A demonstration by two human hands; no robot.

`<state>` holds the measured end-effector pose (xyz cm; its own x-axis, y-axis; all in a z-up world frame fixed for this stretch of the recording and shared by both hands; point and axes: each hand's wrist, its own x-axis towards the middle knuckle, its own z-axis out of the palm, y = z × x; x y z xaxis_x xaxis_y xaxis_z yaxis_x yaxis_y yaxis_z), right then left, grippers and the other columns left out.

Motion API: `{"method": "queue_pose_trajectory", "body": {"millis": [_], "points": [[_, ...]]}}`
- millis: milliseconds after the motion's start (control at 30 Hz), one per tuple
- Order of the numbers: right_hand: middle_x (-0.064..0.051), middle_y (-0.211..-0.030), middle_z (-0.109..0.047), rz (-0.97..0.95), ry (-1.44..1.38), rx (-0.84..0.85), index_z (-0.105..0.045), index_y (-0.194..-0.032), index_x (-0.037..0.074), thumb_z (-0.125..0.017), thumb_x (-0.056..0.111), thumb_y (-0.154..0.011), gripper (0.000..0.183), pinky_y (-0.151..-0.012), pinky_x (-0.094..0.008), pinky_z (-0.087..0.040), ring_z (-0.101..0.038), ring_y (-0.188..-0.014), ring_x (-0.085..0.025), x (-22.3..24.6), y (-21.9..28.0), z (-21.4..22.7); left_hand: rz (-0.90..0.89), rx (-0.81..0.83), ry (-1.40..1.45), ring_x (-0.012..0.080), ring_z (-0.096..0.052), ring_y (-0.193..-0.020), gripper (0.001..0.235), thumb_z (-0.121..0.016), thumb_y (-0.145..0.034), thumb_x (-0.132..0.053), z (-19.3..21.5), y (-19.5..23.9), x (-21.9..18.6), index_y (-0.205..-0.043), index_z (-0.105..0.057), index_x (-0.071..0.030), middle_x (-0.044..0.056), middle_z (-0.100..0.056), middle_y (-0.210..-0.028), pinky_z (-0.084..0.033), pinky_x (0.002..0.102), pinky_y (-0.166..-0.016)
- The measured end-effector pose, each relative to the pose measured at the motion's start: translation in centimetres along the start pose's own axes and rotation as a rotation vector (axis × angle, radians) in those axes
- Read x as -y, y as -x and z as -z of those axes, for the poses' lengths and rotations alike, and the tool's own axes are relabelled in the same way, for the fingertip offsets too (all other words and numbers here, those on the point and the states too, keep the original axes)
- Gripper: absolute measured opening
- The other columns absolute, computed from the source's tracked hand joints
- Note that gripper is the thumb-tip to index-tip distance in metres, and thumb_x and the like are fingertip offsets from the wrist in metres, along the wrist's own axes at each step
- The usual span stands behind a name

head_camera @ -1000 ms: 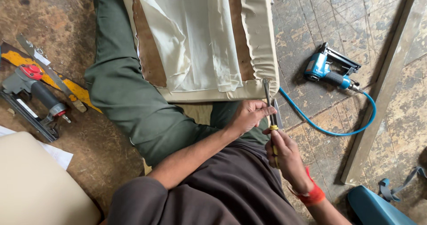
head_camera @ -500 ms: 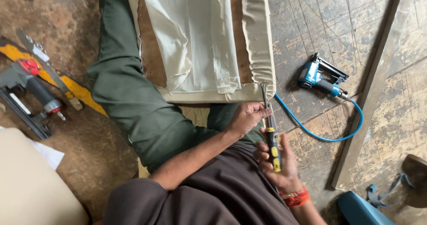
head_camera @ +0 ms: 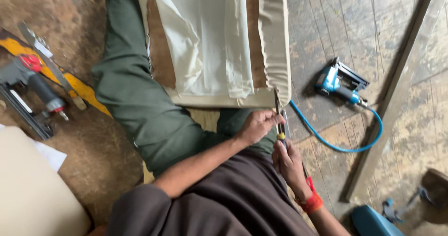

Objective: The person removes staples from the edge of a cushion using a screwdriver and pliers. They pry up staples with the screwdriver and pull them out with pliers, working along the fabric edge.

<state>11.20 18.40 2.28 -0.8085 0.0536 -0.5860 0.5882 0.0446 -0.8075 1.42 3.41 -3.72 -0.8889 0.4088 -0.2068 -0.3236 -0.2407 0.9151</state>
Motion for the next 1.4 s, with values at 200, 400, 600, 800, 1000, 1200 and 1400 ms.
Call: {"method": "queue_pose_trajectory", "body": {"millis": [200, 400, 600, 800, 1000, 1200, 1400], "points": [[-0.007, -0.077, -0.061, -0.355, -1.063, 0.534, -0.058, -0.122, 0.001, -0.052, 0.042, -0.104, 0.045, -0.040, -0.023, -0.040, -0.052, -0.053, -0.012, 3.4, 0.4, 1.6, 0.086, 0.013, 0.136, 0.0002, -0.037, -0.051, 0.027, -0.069, -0.100, -0.030, 0.3, -0.3, -2.1, -0.089, -0.075, -0.006, -0.011, -0.049, -0.059, -0.027, 0.023, -0.044], [-0.007, -0.088, -0.069, 0.343, 0.414, -0.057, -0.047, -0.141, -0.002, -0.066, 0.033, -0.094, 0.062, -0.056, -0.025, -0.053, -0.065, -0.070, -0.016, 4.2, 2.3, 1.2, -0.048, -0.042, 0.001, 0.0000, -0.032, -0.054, 0.031, -0.073, -0.099, -0.030, -0.6, -0.4, -2.5, -0.084, -0.075, -0.002, -0.012, -0.046, -0.058, -0.025, 0.024, -0.046], [-0.002, -0.073, -0.055, -0.196, -0.510, 0.214, -0.055, -0.141, -0.003, -0.054, 0.032, -0.107, 0.049, -0.042, -0.024, -0.040, -0.049, -0.051, -0.010, 2.8, 1.4, 3.2, 0.085, 0.082, 0.286, 0.0009, -0.043, -0.053, 0.034, -0.063, -0.097, -0.041, -1.3, -0.2, -3.2, -0.105, -0.074, -0.009, -0.008, -0.057, -0.065, -0.033, 0.021, -0.048], [-0.008, -0.079, -0.063, -0.260, -0.768, 0.333, -0.052, -0.142, -0.008, -0.058, 0.031, -0.106, 0.053, -0.042, -0.023, -0.044, -0.055, -0.054, -0.012, 5.1, 1.1, 3.7, 0.053, 0.032, 0.275, 0.0010, -0.041, -0.054, 0.037, -0.066, -0.102, -0.041, -2.5, -0.6, -2.6, -0.092, -0.074, -0.006, -0.007, -0.053, -0.063, -0.031, 0.020, -0.047], [-0.008, -0.086, -0.072, 0.212, 0.424, -0.074, -0.058, -0.128, 0.000, -0.077, 0.025, -0.084, 0.054, -0.055, -0.023, -0.054, -0.067, -0.066, -0.010, 4.8, 1.7, 2.8, 0.049, -0.006, 0.221, 0.0010, -0.041, -0.053, 0.035, -0.068, -0.099, -0.040, -2.5, -0.9, -0.9, -0.091, -0.076, -0.008, -0.007, -0.055, -0.063, -0.031, 0.021, -0.047], [-0.003, -0.074, -0.066, -0.090, -0.116, 0.217, -0.066, -0.111, 0.002, -0.079, 0.019, -0.083, 0.034, -0.043, -0.024, -0.042, -0.056, -0.053, -0.009, 0.8, -2.5, 6.9, -0.020, -0.055, 0.222, 0.0010, -0.046, -0.053, 0.035, -0.073, -0.095, -0.038, -3.2, -1.9, -0.2, -0.087, -0.075, -0.004, -0.004, -0.069, -0.073, -0.037, 0.021, -0.047], [0.003, -0.065, -0.047, -0.245, -0.722, 0.543, -0.059, -0.113, 0.005, -0.074, 0.010, -0.089, 0.029, -0.044, -0.026, -0.032, -0.038, -0.046, -0.008, -3.9, -5.4, 4.1, -0.021, -0.104, 0.080, 0.0017, -0.053, -0.052, 0.042, -0.074, -0.095, -0.041, -2.5, -0.9, -1.0, -0.081, -0.072, -0.002, -0.003, -0.064, -0.063, -0.041, 0.021, -0.046]]}}
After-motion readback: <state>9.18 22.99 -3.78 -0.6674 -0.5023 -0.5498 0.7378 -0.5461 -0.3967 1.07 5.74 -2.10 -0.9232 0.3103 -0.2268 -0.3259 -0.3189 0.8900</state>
